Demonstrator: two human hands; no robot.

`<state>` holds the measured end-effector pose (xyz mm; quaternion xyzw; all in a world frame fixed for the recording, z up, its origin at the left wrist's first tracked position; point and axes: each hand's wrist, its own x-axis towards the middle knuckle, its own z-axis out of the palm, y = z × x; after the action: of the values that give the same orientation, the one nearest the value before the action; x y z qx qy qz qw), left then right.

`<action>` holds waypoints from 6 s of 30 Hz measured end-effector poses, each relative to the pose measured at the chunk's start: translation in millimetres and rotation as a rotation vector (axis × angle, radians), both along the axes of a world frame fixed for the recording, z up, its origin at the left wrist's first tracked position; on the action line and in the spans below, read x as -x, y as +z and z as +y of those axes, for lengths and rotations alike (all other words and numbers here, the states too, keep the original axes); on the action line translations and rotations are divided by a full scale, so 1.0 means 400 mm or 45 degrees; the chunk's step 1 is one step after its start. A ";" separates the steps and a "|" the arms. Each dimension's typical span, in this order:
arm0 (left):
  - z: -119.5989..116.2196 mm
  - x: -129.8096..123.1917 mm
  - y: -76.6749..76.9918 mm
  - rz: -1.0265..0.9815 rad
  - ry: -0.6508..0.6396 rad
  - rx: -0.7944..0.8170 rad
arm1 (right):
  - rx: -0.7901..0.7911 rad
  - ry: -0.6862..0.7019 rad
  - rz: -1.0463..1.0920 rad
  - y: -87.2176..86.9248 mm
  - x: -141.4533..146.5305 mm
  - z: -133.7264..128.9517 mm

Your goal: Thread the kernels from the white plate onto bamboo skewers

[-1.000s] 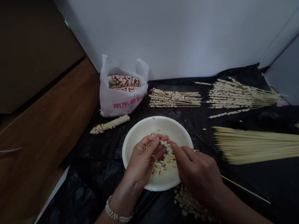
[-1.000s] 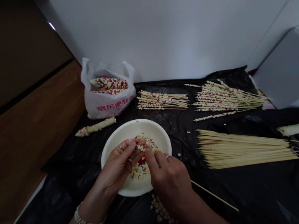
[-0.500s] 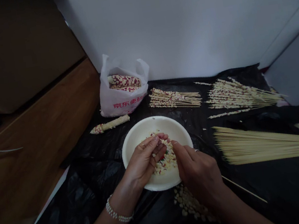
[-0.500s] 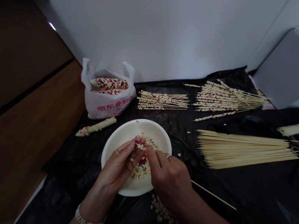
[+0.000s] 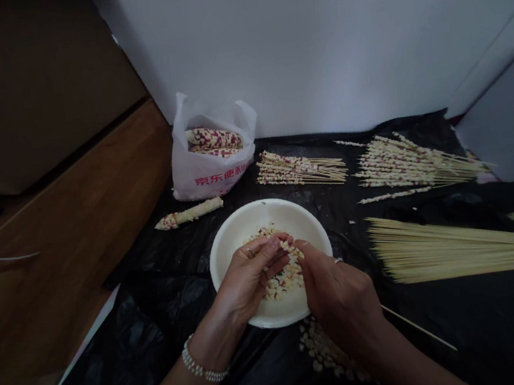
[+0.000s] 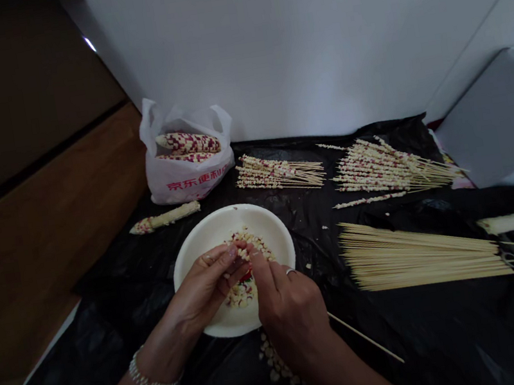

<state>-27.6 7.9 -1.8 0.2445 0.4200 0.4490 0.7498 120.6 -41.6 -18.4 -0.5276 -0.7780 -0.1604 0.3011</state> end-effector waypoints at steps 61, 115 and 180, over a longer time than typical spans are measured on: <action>0.019 0.001 -0.006 -0.092 0.398 0.019 | 0.629 0.109 0.289 0.022 -0.022 0.017; -0.005 0.002 0.018 -0.147 0.060 0.013 | 0.281 -0.063 -0.046 0.036 -0.018 0.011; 0.008 0.021 -0.009 -0.012 -0.022 -0.076 | 0.019 0.022 0.028 0.035 -0.017 0.014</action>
<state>-35.9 11.0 -5.2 0.2683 0.4006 0.4559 0.7481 127.3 -35.8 -4.3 -0.5249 -0.7803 -0.1461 0.3070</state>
